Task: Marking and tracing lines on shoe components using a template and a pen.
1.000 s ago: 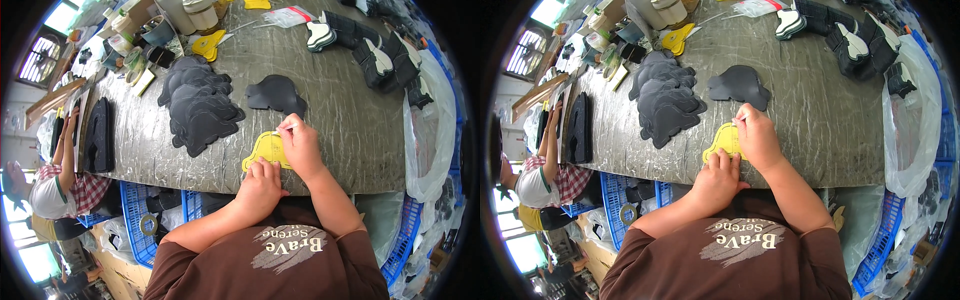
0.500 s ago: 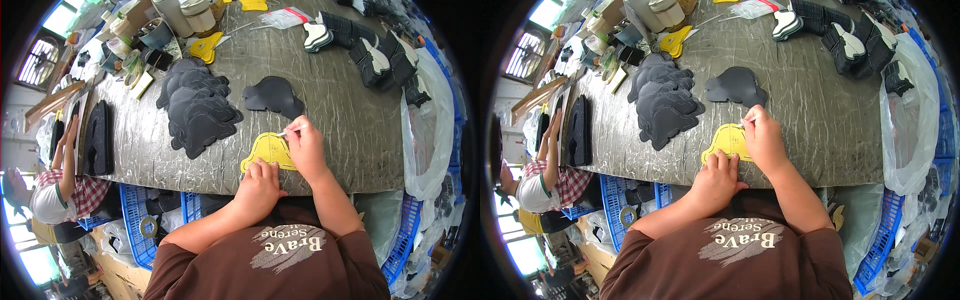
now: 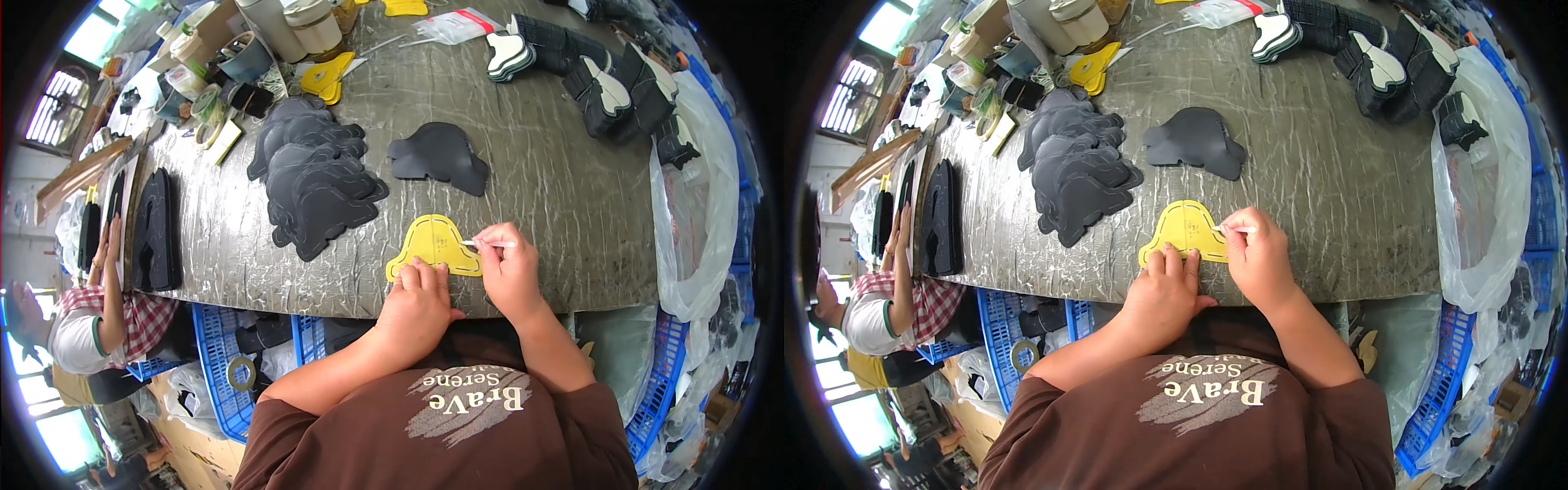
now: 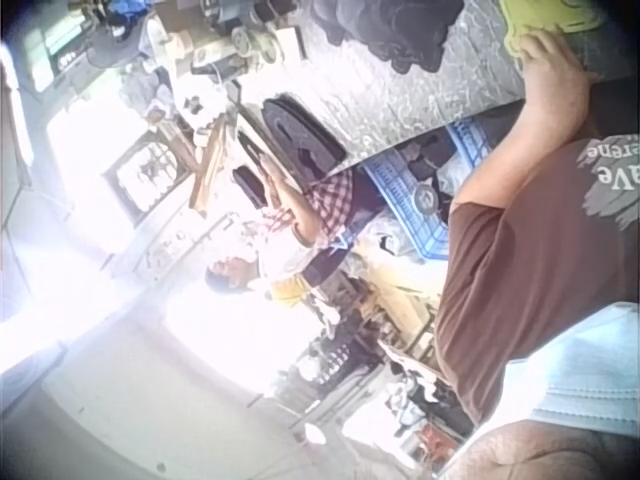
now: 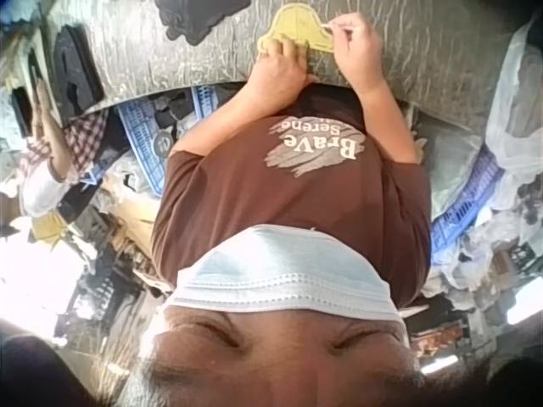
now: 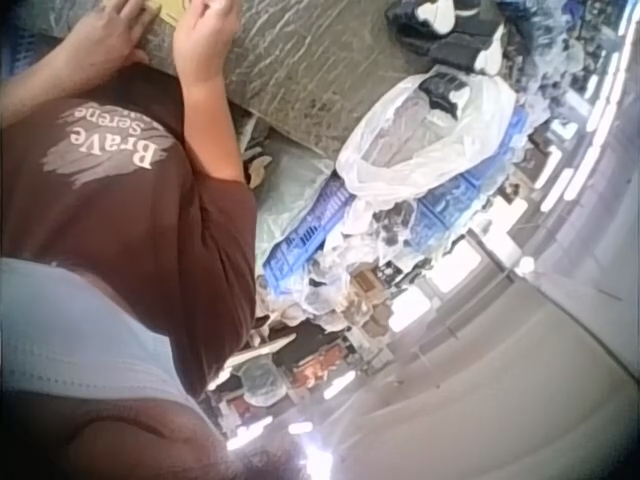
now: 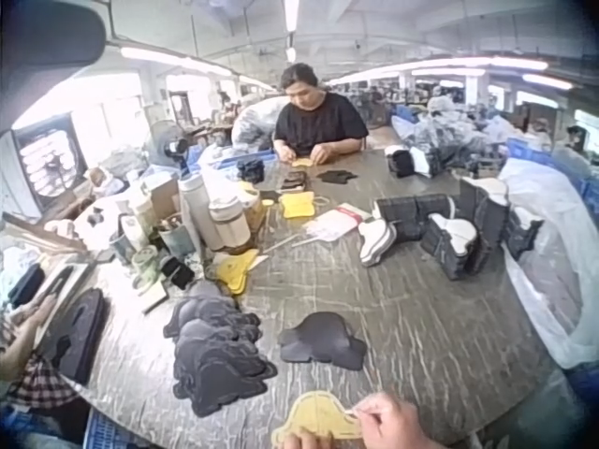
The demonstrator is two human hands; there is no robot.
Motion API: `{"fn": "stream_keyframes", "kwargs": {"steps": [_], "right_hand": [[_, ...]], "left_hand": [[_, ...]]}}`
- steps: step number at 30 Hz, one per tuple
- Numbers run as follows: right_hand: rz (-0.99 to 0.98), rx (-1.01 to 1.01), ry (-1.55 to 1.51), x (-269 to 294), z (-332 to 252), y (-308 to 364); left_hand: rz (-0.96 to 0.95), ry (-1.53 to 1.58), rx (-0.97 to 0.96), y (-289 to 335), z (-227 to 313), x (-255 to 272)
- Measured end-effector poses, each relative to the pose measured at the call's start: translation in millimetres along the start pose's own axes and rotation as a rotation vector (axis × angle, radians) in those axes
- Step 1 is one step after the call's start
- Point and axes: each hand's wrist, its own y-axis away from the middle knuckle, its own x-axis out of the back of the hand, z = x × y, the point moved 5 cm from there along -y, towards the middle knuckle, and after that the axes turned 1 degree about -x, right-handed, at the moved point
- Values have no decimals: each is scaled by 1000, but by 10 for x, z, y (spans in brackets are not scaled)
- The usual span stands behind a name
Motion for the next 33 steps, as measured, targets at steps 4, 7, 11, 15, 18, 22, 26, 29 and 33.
{"fn": "stream_keyframes", "kwargs": {"steps": [4, 7, 11, 15, 18, 22, 26, 29, 33], "right_hand": [[8, -5, -2, 60, -48, 102], [-2, -16, 6, 116, -53, 151], [19, -53, 12, 198, -75, 203], [16, -86, 8, 257, -76, 260], [8, -15, 127, 264, -168, 319], [-30, 61, 150, 184, -281, 324], [-22, 93, 159, 159, -289, 290], [-21, 86, 174, 159, -283, 279], [-26, 80, 204, 170, -294, 269]], "left_hand": [[2, -8, 4, -1, 0, 12], [-1, -12, 4, -4, -4, 15], [3, -31, 4, -2, -10, 12], [6, -36, 6, -11, -7, 34], [17, -45, 2, -7, -6, 23], [4, -46, 5, -7, -7, 25], [25, 14, -12, -34, -59, 96], [-35, 152, 15, -120, -238, 90], [-83, 442, 47, -350, -678, 33]]}}
